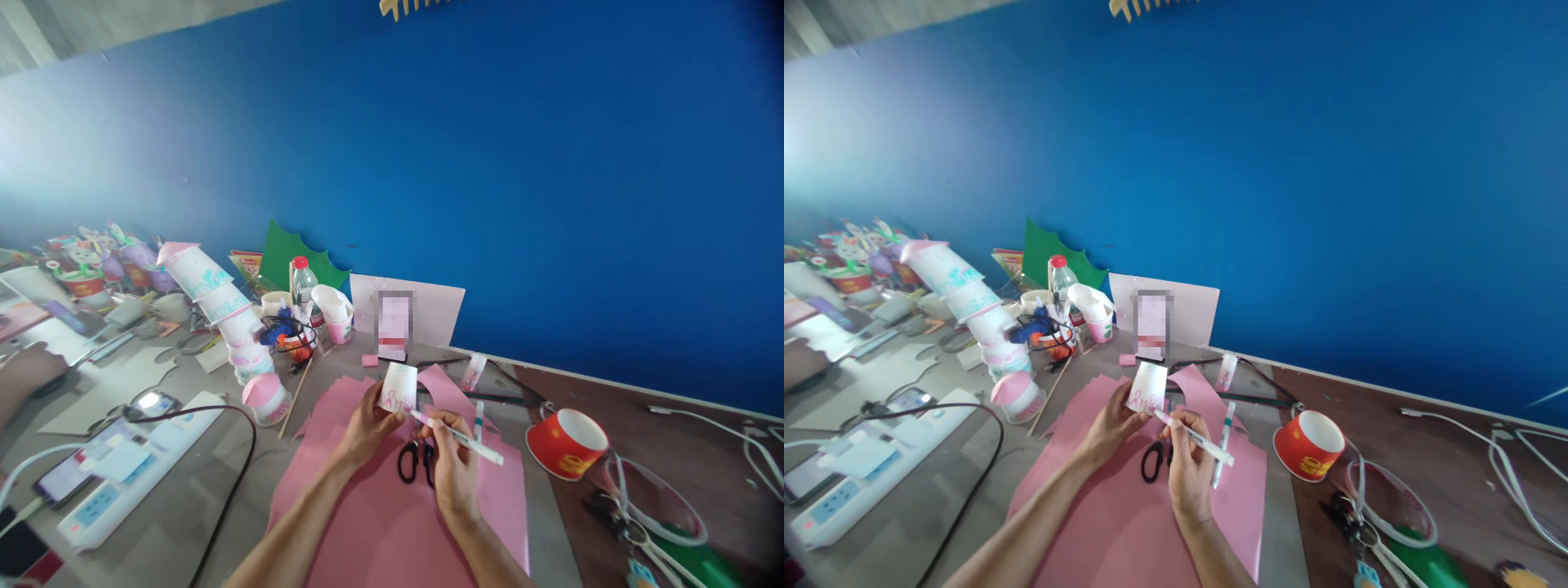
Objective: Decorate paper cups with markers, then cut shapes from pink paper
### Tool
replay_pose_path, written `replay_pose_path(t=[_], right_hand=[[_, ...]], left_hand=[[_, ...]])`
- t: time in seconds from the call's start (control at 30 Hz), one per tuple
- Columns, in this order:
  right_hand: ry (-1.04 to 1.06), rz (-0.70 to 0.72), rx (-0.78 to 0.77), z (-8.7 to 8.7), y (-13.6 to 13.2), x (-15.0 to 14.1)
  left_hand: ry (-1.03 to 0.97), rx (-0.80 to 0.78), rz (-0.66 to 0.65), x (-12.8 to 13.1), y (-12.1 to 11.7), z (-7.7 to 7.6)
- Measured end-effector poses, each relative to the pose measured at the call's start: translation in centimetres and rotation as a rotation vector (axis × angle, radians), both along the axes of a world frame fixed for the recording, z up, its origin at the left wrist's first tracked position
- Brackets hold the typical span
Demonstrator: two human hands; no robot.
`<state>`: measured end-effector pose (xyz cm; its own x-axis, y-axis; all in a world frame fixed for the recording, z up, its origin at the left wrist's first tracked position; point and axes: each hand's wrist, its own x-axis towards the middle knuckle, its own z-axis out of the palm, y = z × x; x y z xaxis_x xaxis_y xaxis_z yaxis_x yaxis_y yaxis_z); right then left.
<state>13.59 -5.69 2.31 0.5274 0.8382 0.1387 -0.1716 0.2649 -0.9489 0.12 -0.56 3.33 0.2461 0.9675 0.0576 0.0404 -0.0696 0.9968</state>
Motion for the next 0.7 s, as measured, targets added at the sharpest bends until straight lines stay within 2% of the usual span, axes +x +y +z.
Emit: replay_pose_path(t=[0.37,0.7], right_hand=[[-0.004,0.038,0.02,-0.19,-0.04,-0.08],[-0.015,0.043,0.018,-0.36,0.04,-0.04]], left_hand=[[0.016,0.0,0.003,0.01,-0.15,0.39],[0.009,0.015,0.011,0.1,0.0,-0.06]])
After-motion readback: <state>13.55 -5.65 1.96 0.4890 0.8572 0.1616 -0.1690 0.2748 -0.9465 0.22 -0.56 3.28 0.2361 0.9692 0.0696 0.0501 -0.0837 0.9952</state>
